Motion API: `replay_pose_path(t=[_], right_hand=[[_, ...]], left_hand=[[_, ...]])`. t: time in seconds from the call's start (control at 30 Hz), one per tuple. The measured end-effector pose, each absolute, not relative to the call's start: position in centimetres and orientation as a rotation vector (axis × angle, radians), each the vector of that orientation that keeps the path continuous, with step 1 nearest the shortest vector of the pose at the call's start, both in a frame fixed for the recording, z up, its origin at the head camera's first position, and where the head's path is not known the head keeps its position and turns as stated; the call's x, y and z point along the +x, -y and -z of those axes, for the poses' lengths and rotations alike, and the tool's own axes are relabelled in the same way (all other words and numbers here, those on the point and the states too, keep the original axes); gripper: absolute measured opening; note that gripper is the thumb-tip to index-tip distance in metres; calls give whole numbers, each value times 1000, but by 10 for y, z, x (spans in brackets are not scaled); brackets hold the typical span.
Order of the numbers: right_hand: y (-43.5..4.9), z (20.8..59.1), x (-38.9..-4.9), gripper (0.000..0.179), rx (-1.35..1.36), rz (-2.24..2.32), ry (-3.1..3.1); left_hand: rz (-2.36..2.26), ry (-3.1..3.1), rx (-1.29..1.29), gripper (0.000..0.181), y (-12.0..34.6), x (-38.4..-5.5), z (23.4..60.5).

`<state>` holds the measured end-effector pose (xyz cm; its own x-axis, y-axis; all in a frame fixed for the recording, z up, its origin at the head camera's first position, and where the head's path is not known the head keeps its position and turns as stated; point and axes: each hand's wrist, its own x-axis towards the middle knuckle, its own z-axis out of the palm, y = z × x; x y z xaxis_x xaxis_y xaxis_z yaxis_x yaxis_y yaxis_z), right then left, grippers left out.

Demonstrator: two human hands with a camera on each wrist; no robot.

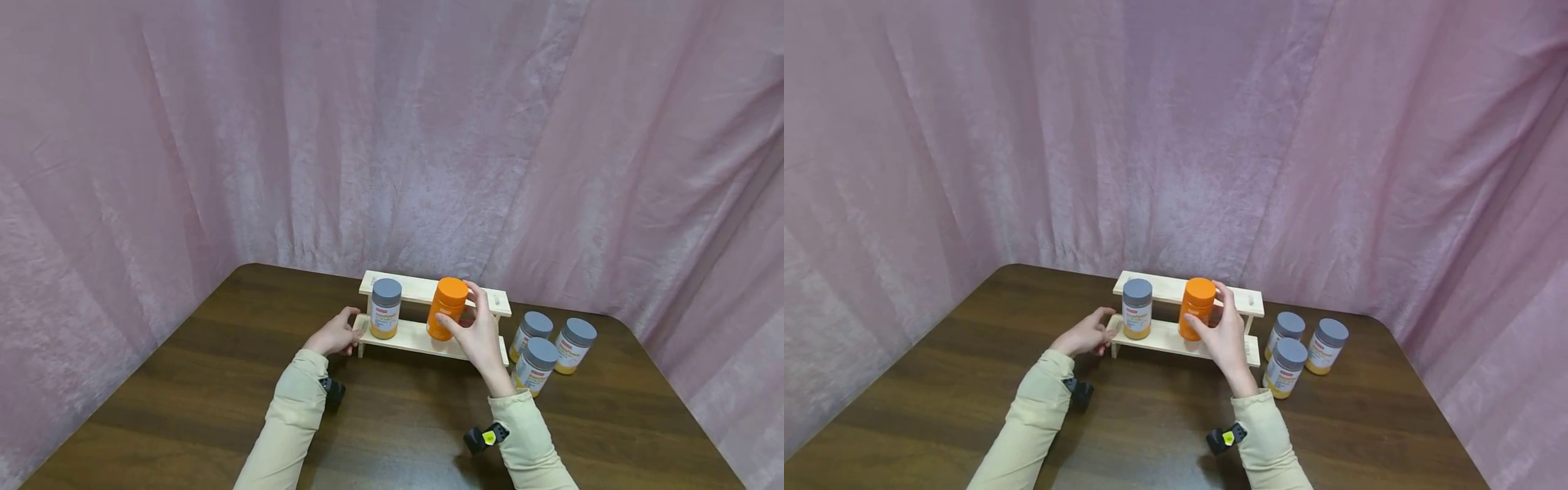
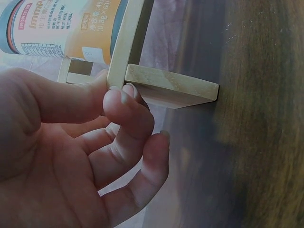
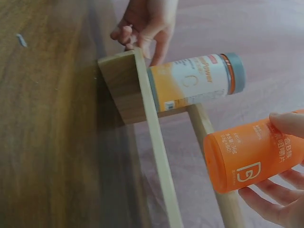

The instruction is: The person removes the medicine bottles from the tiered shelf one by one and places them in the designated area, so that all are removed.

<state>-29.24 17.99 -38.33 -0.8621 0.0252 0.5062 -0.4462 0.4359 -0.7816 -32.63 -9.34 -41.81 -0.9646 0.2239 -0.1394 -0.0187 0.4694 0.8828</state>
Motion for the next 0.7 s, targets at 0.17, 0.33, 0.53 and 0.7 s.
replay_pose_path(t=[0.17,0.33,0.53,0.7], right_hand=[[-186,375,-291,78,322,-1405,2229],[-193,369,-289,78,288,-1420,2207],[-205,362,-288,80,241,-1385,2201],[-217,355,-285,79,206,-1384,2186]], left_hand=[[-1496,-2492,182,54,94,-329,421],[-1502,-2489,186,53,94,-330,423],[-1492,-2489,185,54,94,-330,424],[-1501,-2493,185,54,94,-332,425]])
